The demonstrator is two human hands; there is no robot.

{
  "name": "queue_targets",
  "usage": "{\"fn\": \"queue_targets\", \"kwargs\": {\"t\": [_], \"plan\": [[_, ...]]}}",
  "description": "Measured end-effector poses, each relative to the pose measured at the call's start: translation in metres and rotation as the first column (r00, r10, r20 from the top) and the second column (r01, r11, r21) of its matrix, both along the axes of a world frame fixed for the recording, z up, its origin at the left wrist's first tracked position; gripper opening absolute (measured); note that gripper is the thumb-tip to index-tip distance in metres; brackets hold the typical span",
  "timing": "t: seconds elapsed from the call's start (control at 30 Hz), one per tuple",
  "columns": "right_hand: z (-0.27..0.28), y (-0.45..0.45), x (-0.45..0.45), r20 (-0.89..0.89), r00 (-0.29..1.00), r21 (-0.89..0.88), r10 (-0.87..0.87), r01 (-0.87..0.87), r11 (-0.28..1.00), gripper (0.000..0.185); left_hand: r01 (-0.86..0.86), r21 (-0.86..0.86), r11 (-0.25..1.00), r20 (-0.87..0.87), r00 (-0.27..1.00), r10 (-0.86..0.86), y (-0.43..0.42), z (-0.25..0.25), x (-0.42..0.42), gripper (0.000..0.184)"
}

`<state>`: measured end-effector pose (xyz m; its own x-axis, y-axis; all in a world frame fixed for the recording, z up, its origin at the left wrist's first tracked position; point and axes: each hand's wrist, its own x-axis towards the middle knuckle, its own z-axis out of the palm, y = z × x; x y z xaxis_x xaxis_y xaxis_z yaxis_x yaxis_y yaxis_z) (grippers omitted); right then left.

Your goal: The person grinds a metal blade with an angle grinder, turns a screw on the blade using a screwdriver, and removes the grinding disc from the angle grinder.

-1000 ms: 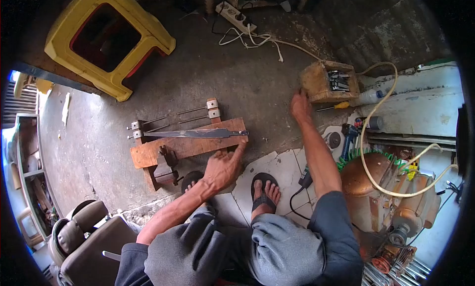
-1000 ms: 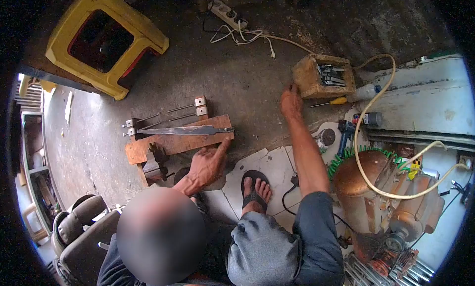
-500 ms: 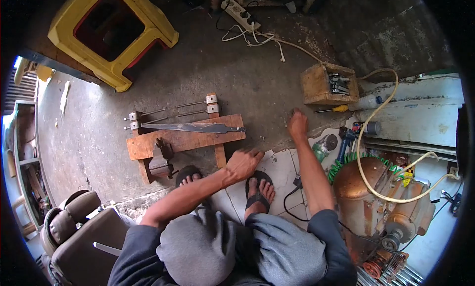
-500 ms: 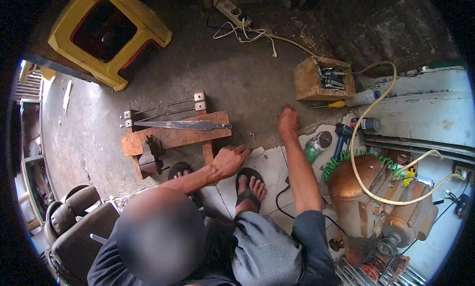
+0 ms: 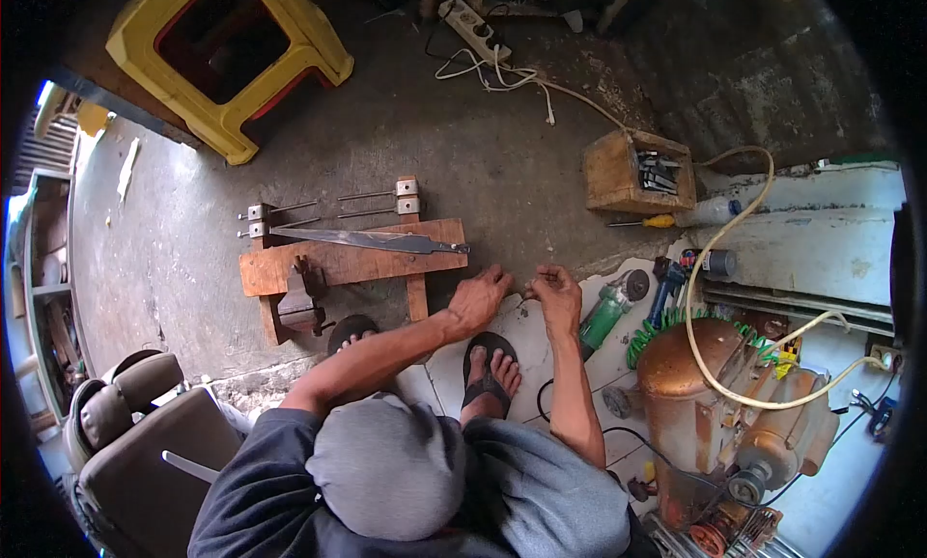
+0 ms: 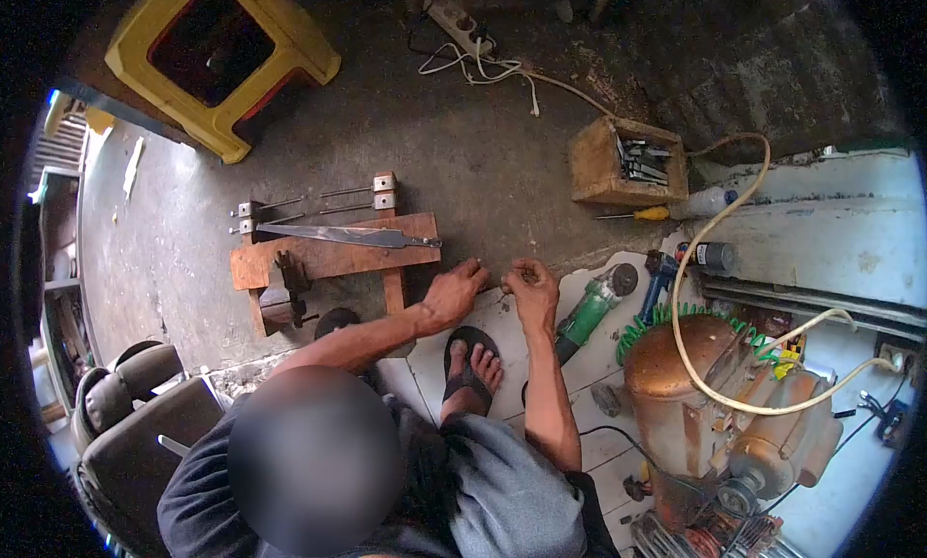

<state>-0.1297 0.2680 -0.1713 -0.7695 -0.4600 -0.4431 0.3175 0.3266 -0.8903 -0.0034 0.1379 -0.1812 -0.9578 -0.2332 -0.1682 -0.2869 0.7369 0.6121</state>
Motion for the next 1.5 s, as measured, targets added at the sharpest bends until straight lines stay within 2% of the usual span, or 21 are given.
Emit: {"fn": "queue_targets", "kwargs": {"t": [0.07, 0.13, 0.17, 0.23, 0.27, 0.3, 0.37, 0.43, 0.47, 0.6, 0.67, 0.73, 0.8, 0.83, 0.87, 0.9, 0.93, 0.97, 1.0, 1.2, 1.5], "plan": [[0.006, -0.002, 0.005, 0.077, 0.997, -0.126, -0.032, 0.042, 0.991, 0.032, -0.071, 0.077, 0.994, -0.037, 0.997, 0.074, 0.002, 0.020, 0.012, 0.027], [0.013, -0.008, 0.009, 0.069, 0.998, -0.130, -0.015, 0.024, 0.991, 0.030, -0.146, 0.319, 0.936, -0.249, 0.940, 0.232, 0.001, 0.034, 0.023, 0.019], [0.015, -0.012, 0.012, 0.057, 0.998, -0.127, 0.014, -0.007, 0.992, 0.027, -0.133, 0.315, 0.940, -0.245, 0.945, 0.216, -0.002, 0.040, 0.025, 0.019], [0.015, -0.018, 0.017, 0.141, 0.986, -0.159, 0.083, -0.061, 0.985, 0.027, -0.360, 0.666, 0.654, 0.036, 0.891, 0.453, -0.013, 0.062, 0.026, 0.019], [0.016, -0.021, 0.019, 0.213, 0.963, -0.195, 0.168, -0.126, 0.973, 0.027, -0.418, 0.699, 0.580, 0.112, 0.865, 0.489, -0.019, 0.068, 0.026, 0.023], [0.021, -0.028, 0.025, 0.211, 0.963, -0.199, 0.166, -0.124, 0.972, 0.027, -0.416, 0.698, 0.583, 0.109, 0.866, 0.488, -0.023, 0.072, 0.025, 0.023], [0.037, -0.043, 0.038, 0.418, 0.896, -0.368, 0.149, 0.017, 0.930, 0.027, -0.449, 0.794, 0.409, 0.107, 0.767, 0.633, -0.028, 0.076, 0.022, 0.023], [0.039, -0.049, 0.041, 0.330, 0.929, -0.308, 0.166, -0.061, 0.949, 0.027, -0.459, 0.768, 0.447, 0.036, 0.728, 0.685, -0.033, 0.082, 0.021, 0.023], [0.039, -0.050, 0.045, 0.245, 0.951, -0.235, 0.188, -0.130, 0.963, 0.027, -0.478, 0.754, 0.450, 0.054, 0.728, 0.683, -0.036, 0.083, 0.023, 0.024], [0.046, -0.052, 0.053, 0.163, 0.958, -0.195, 0.235, -0.202, 0.960, 0.027, -0.552, 0.695, 0.460, 0.141, 0.732, 0.667, -0.042, 0.079, 0.034, 0.028], [0.043, -0.055, 0.059, -0.125, 0.949, -0.171, 0.290, -0.309, 0.936, 0.028, -0.555, 0.682, 0.477, 0.137, 0.737, 0.662, -0.045, 0.077, 0.038, 0.028], [0.034, -0.058, 0.061, -0.162, 0.946, -0.152, 0.280, -0.304, 0.940, 0.029, -0.560, 0.666, 0.493, 0.134, 0.741, 0.658, -0.050, 0.084, 0.040, 0.027], [0.034, -0.059, 0.063, -0.198, 0.943, -0.124, 0.268, -0.295, 0.947, 0.029, -0.560, 0.535, 0.632, 0.104, 0.786, 0.609, -0.053, 0.091, 0.042, 0.024], [0.038, -0.061, 0.063, -0.035, 0.973, -0.176, 0.228, -0.231, 0.957, 0.028, -0.558, 0.535, 0.634, 0.107, 0.789, 0.605, -0.054, 0.092, 0.044, 0.024], [0.041, -0.062, 0.062, 0.129, 0.973, -0.216, 0.190, -0.159, 0.963, 0.028, -0.523, 0.342, 0.781, -0.103, 0.805, 0.584, -0.055, 0.092, 0.046, 0.023], [0.034, -0.063, 0.061, 0.128, 0.974, -0.215, 0.189, -0.159, 0.964, 0.028, -0.493, 0.112, 0.863, -0.301, 0.810, 0.503, -0.056, 0.092, 0.048, 0.022], [0.020, -0.065, 0.060, 0.232, 0.962, -0.215, 0.143, -0.093, 0.972, 0.027, -0.493, 0.113, 0.863, -0.304, 0.810, 0.502, -0.061, 0.089, 0.048, 0.022], [0.006, -0.065, 0.060, 0.335, 0.937, -0.209, 0.098, -0.028, 0.977, 0.026, -0.449, -0.015, 0.893, -0.354, 0.838, 0.415, -0.067, 0.083, 0.047, 0.023], [-0.001, -0.067, 0.060, 0.332, 0.938, -0.212, 0.101, -0.030, 0.977, 0.026, -0.404, -0.146, 0.903, -0.393, 0.861, 0.322, -0.072, 0.077, 0.045, 0.024], [-0.012, -0.075, 0.063, 0.476, 0.879, -0.304, 0.030, 0.132, 0.943, 0.027, -0.338, -0.277, 0.899, -0.313, 0.917, 0.249, -0.077, 0.059, 0.038, 0.022], [0.000, -0.075, 0.060, 0.599, 0.792, -0.447, 0.120, 0.206, 0.871, 0.019, -0.371, -0.166, 0.914, -0.332, 0.893, 0.303, -0.076, 0.070, 0.035, 0.015]]}}
